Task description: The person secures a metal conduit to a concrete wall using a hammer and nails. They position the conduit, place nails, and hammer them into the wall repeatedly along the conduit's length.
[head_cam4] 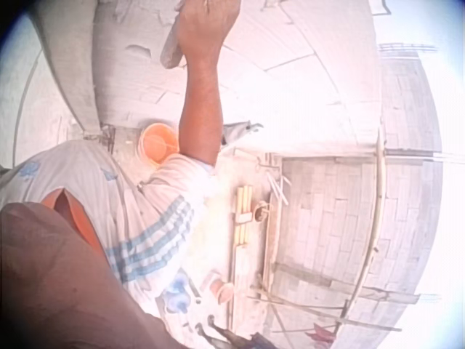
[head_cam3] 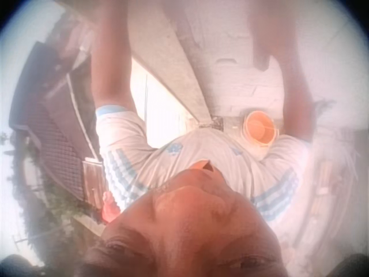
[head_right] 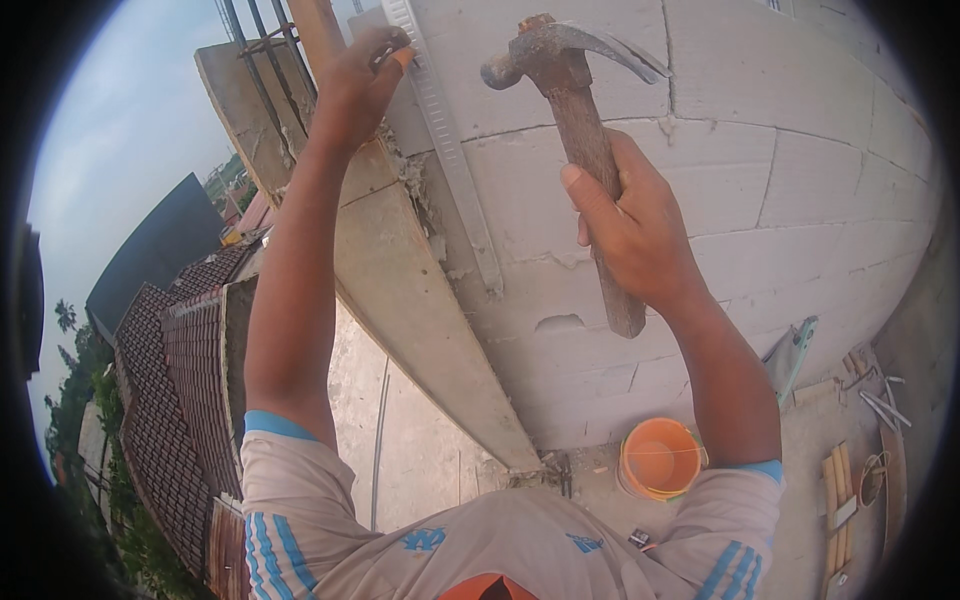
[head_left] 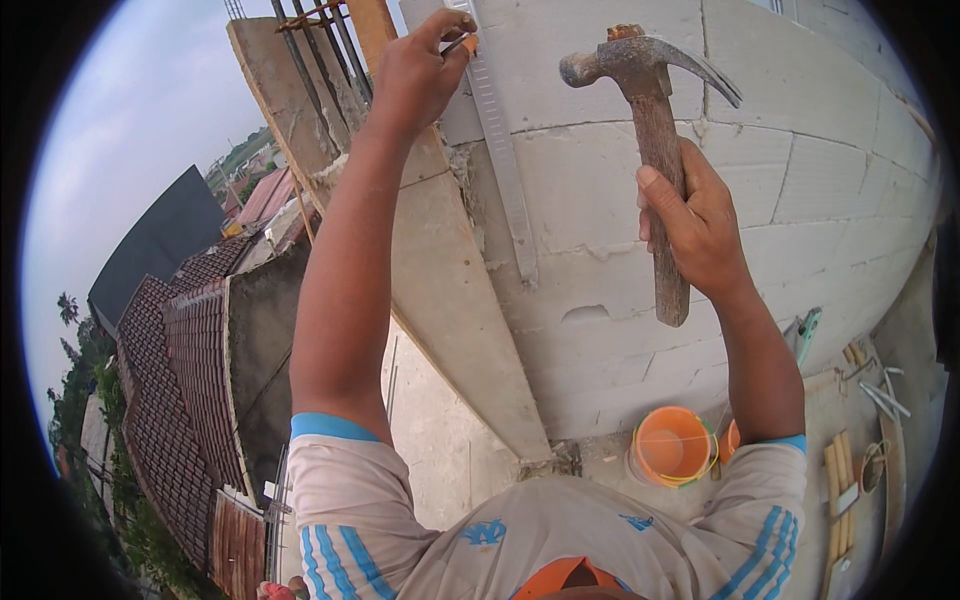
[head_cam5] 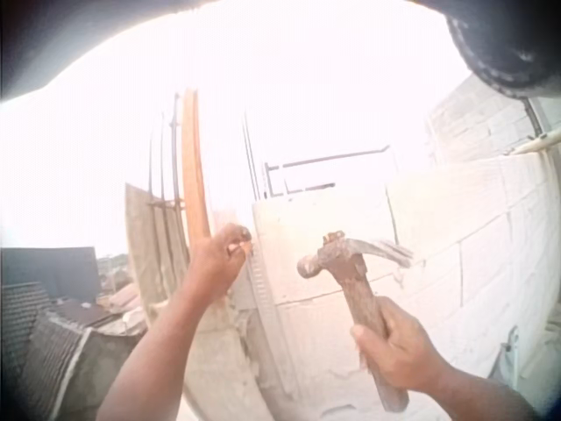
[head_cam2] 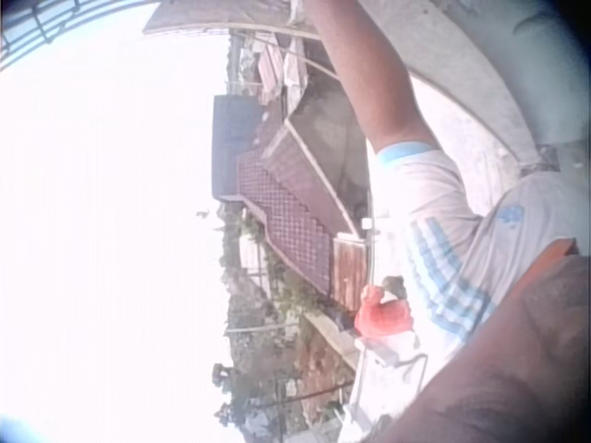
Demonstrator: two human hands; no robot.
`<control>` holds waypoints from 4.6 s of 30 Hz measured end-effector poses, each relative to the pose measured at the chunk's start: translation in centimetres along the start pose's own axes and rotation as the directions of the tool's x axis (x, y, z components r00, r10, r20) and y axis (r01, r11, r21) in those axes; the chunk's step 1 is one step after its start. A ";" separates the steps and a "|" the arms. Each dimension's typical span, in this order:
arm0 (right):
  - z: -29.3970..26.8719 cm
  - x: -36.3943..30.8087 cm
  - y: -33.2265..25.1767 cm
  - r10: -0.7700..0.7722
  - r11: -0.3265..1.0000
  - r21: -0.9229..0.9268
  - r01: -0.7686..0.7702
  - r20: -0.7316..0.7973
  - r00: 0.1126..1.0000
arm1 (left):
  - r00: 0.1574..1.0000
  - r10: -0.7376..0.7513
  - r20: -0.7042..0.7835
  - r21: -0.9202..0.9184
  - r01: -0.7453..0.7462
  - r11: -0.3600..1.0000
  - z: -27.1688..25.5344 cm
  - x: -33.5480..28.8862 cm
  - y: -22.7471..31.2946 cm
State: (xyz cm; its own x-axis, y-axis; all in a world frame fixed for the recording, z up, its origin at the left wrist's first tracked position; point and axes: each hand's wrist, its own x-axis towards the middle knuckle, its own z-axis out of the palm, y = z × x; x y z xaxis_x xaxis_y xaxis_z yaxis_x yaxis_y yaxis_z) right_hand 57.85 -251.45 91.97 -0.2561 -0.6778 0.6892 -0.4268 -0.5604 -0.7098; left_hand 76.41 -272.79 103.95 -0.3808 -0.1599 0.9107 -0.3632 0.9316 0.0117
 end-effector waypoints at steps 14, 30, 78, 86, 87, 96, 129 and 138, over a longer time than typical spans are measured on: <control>0.9 2.6 -1.5 -0.153 0.954 -0.256 0.154 0.024 0.988 | 0.995 0.081 0.061 0.034 -0.083 0.996 0.0 -0.7 -0.5; 2.3 5.2 -2.3 -0.343 0.831 -0.442 0.339 0.073 0.936 | 0.991 0.132 0.034 0.229 -0.137 0.964 1.1 -1.4 -1.4; 3.0 6.2 1.1 -0.665 0.644 -0.480 0.595 0.034 0.746 | 0.970 0.238 -0.041 0.272 -0.219 0.937 2.0 -2.1 -1.7; 3.4 5.6 -1.2 -0.674 0.679 -0.395 0.619 -0.001 0.738 | 0.975 0.215 -0.048 0.259 -0.196 0.946 1.9 -2.2 -1.8; 3.5 5.8 -0.8 -0.748 0.608 -0.404 0.684 -0.001 0.664 | 0.976 0.215 -0.044 0.284 -0.195 0.939 1.7 -2.2 -1.7; 3.8 5.6 0.3 -0.739 0.569 -0.474 0.672 0.065 0.671 | 0.962 0.266 -0.059 0.275 -0.241 0.931 2.1 -2.3 -1.9; 0.8 4.4 0.6 -0.254 0.906 -0.355 0.231 -0.020 0.967 | 0.982 -0.133 0.137 0.244 0.097 0.965 -1.4 1.1 1.0; 1.0 4.4 -0.2 -0.247 0.915 -0.334 0.228 -0.015 0.969 | 0.954 -0.178 -0.241 0.299 0.247 0.922 -2.2 5.4 4.5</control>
State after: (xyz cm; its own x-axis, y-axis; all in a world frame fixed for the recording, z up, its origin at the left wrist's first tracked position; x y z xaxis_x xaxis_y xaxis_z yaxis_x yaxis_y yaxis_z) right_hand 57.69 -254.77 94.99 -0.1555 -0.5110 0.8454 -0.7382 -0.5085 -0.4432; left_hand 74.59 -268.72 109.82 -0.0943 -0.2396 0.9663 -0.6833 0.7215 0.1123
